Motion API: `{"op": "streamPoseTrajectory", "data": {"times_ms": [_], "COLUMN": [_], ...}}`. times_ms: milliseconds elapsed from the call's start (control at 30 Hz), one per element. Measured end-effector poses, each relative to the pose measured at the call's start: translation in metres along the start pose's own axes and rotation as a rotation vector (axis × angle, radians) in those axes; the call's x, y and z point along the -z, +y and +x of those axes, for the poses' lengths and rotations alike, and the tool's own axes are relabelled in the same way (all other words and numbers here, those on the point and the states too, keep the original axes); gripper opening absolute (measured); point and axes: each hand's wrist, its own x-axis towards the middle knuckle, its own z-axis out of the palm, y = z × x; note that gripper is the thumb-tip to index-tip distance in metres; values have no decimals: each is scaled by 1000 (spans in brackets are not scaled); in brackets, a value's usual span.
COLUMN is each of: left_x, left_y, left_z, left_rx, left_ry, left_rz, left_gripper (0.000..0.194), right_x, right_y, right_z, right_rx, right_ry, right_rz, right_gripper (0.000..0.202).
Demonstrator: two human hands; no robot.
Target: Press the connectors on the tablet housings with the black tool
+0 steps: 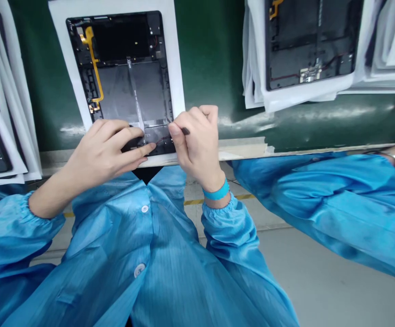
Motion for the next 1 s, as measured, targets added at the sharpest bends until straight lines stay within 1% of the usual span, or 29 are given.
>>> {"op": "streamPoseTrajectory", "data": {"times_ms": [100, 233, 333, 400, 467, 567, 667, 767, 1000], "left_x": [4, 14, 19, 22, 24, 28, 30, 31, 33], "left_y": [-5, -11, -13, -13, -13, -13, -13, -13, -13], "left_z": [-1, 2, 4, 4, 4, 6, 8, 10, 17], "left_rx": [23, 15, 23, 16, -9, -6, 57, 83, 94], "left_ry": [-84, -150, -225, -234, -236, -283, -338, -366, -409], "left_rz": [-46, -143, -169, -138, -90, -85, -174, -219, -229], "left_gripper": [28, 28, 27, 27, 26, 28, 29, 29, 28], "right_x": [-1, -5, -10, -13, -14, -12, -9, -9, -10], "right_y": [-1, -6, -12, -14, -16, -16, -16, -17, -18], "right_z": [-3, -7, -10, -11, -12, -13, -13, -12, -11], "right_rx": [-32, -85, -96, -60, -40, -89, -130, -162, -158], "right_ry": [25, 108, 59, 34, 40, -1, -66, -108, -157], "right_rz": [9, 172, 232, 228, 221, 206, 191, 208, 240], "right_gripper": [54, 47, 43, 41, 41, 47, 54, 58, 59]}}
